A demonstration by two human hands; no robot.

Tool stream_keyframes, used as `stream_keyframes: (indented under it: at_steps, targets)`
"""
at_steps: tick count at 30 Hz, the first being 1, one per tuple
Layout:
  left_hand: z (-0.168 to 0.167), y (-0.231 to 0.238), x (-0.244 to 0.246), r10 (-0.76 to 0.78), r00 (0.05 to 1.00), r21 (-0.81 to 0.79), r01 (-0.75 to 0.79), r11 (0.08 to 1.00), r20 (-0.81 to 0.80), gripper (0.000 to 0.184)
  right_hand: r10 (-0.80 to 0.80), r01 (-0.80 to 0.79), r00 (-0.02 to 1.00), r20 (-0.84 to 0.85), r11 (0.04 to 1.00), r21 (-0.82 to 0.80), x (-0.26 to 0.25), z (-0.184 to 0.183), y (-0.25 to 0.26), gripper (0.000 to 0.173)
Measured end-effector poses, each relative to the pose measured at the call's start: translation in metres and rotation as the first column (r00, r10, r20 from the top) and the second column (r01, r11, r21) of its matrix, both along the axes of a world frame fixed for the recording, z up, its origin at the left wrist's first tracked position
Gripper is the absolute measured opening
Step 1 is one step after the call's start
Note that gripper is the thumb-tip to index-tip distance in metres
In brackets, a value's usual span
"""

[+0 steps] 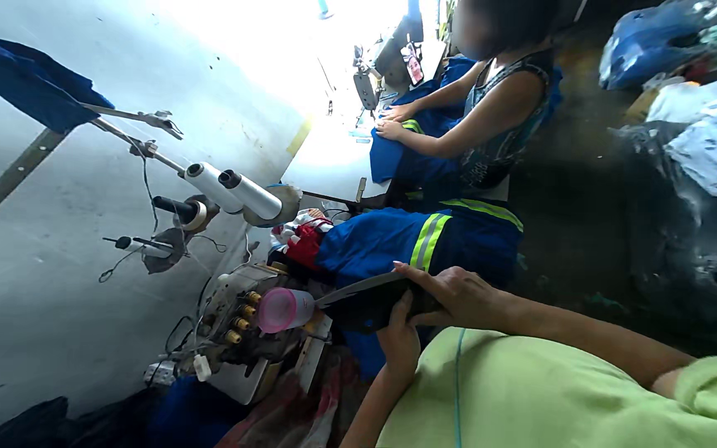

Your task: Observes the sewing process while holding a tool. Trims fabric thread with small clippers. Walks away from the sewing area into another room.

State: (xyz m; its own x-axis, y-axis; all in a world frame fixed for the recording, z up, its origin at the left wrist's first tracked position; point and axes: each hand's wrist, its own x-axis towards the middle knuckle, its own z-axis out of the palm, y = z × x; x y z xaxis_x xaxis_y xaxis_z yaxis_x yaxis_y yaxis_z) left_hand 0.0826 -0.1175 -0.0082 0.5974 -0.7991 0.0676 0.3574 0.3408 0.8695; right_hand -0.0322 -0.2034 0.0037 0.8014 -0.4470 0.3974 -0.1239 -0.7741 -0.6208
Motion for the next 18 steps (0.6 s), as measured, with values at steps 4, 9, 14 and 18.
stream_keyframes:
  at_steps: [4, 9, 14, 18]
  targets:
    - [0.0000, -0.0024, 0.0005, -0.029, 0.999, -0.022, 0.030, 0.999, 0.036, 0.021, 0.017, -0.016, 0.999, 0.045, 0.999, -0.029, -0.0010, -0.0055, -0.0058, 0.075]
    - [0.0015, -0.0029, 0.0090, -0.180, 0.977, 0.005, 0.180, 0.984, 0.110, 0.032, 0.083, -0.085, 0.996, 0.016, 0.989, 0.125, -0.0037, -0.0040, -0.0061, 0.089]
    - [0.0011, -0.0017, 0.0069, -0.151, 0.980, 0.017, 0.150, 0.989, 0.133, 0.026, 0.081, -0.081, 0.997, 0.009, 0.986, 0.145, -0.0051, -0.0017, -0.0054, 0.090]
    - [-0.0032, 0.0016, 0.0081, -0.128, 0.977, 0.039, 0.124, 0.992, 0.168, 0.016, 0.104, -0.107, 0.994, 0.024, 0.985, 0.138, -0.0064, -0.0012, -0.0069, 0.090]
